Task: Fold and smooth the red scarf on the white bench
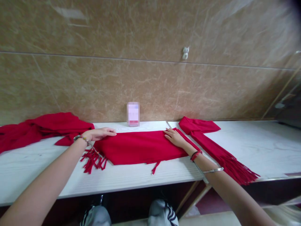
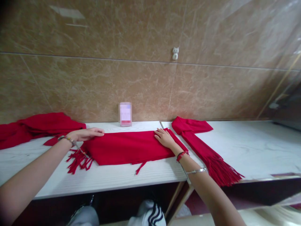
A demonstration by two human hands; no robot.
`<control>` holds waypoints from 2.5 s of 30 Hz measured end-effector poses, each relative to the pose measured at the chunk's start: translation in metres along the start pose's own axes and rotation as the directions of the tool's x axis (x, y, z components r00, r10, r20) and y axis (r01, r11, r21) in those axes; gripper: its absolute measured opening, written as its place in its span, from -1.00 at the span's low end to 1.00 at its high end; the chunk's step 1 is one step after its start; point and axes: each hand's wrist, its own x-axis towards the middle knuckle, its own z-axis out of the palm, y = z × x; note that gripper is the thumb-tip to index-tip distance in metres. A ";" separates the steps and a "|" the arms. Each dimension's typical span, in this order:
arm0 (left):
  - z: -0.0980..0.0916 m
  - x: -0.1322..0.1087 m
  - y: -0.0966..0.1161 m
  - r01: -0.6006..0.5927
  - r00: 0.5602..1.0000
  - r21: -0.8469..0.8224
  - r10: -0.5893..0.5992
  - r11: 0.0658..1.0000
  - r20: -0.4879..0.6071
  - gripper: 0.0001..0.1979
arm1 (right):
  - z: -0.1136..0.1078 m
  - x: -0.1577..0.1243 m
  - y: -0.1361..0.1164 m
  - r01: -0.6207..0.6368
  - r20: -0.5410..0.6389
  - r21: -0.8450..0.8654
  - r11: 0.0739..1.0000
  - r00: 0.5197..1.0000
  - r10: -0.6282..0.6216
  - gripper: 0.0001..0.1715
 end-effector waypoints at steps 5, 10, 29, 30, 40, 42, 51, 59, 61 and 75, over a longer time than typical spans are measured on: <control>-0.019 -0.025 -0.005 0.026 1.000 0.353 -0.021 0.935 -0.017 -0.56 | 0.000 0.000 0.003 0.035 -0.032 0.004 0.999 0.999 -0.035 -0.50; -0.070 -0.031 -0.004 -0.058 0.982 0.470 0.134 0.881 -0.130 -0.63 | 0.004 0.000 0.006 0.062 -0.078 0.002 0.998 0.995 -0.062 -0.53; 0.167 -0.038 0.043 -0.360 0.742 0.927 0.634 0.105 0.216 -0.73 | -0.007 -0.002 -0.005 0.104 -0.185 0.032 0.994 0.978 -0.096 -0.61; 0.167 -0.038 0.042 -0.348 0.747 0.931 0.631 0.107 0.207 -0.75 | -0.008 -0.002 -0.005 0.118 -0.198 0.036 0.992 0.974 -0.109 -0.62; 0.180 -0.034 0.024 -0.382 0.684 0.900 0.720 0.210 0.123 -0.75 | -0.020 -0.005 -0.021 0.198 -0.166 -0.086 0.976 0.964 -0.210 -0.68; 0.180 -0.032 0.023 -0.410 0.668 0.884 0.733 0.224 0.125 -0.74 | -0.023 -0.005 -0.025 0.203 -0.106 -0.128 0.971 0.970 -0.217 -0.68; 0.178 -0.025 0.022 -0.473 0.592 0.858 0.793 0.200 0.142 -0.78 | -0.059 -0.022 -0.067 0.203 -0.040 0.059 0.977 0.979 -0.201 -0.71; 0.181 -0.020 0.018 -0.483 0.553 0.814 0.833 0.323 -0.003 -0.74 | -0.070 -0.048 -0.115 0.385 0.187 0.023 0.922 0.905 -0.383 -0.65; 0.182 -0.020 0.018 -0.489 0.561 0.800 0.828 0.347 -0.016 -0.73 | -0.062 -0.053 -0.116 0.454 0.135 -0.025 0.891 0.884 -0.447 -0.71; 0.180 -0.025 0.024 -0.426 0.470 0.888 0.881 0.172 0.054 -0.80 | -0.054 -0.067 -0.109 0.486 -0.109 -0.182 0.855 0.854 -0.509 -0.76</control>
